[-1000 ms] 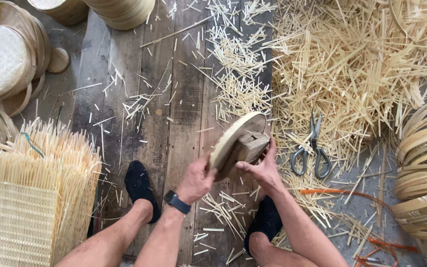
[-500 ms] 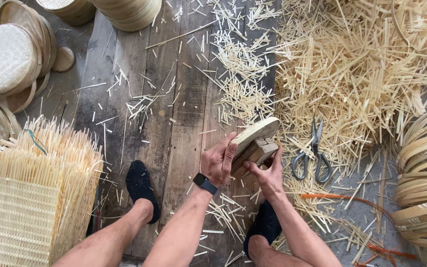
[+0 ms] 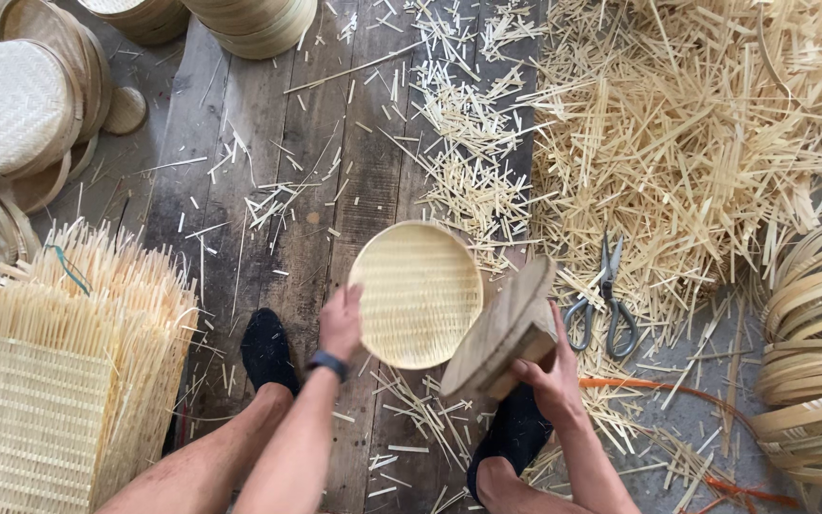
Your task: The person weaves thin bamboo strips around a circular frame and trims the edges with shears to form a round basket.
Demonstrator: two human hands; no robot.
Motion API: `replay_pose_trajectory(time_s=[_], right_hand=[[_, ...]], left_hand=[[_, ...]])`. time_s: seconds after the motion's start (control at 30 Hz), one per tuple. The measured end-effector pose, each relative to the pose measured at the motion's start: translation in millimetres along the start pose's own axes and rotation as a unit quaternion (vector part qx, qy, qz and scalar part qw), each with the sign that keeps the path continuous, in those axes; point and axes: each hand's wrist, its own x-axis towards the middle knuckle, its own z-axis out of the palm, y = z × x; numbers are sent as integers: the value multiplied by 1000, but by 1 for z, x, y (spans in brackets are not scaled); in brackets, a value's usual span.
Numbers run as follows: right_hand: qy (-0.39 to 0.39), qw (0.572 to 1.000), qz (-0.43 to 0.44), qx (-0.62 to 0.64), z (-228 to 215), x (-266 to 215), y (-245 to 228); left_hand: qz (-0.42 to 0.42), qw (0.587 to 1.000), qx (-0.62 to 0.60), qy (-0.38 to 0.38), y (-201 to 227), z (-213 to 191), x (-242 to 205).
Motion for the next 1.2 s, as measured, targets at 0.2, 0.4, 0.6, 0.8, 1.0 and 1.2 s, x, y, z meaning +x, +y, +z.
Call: replay_pose_trajectory(time_s=[0.2,0.4,0.6,0.8,1.0,1.2], right_hand=[[-4,993,-56,104,-28,-5,4],[11,980,-45,194,-34,-6,12],[-9,969,-3,248,-35,6,70],[-114,912,64,388,-8,26,124],[-50,923,123,362,32,35,63],[-23,986,118,116,44,41,119]], left_hand=[[-296,933,-138,-150,-94,-27,-2],[-122,879,-460,-34,-5,8,101],[-28,907,-406,-111,89,69,99],[-200,918,-237,-247,26,140,-1],[-31,936,-349,31,-32,99,28],[253,918,141,269,-14,-91,28]])
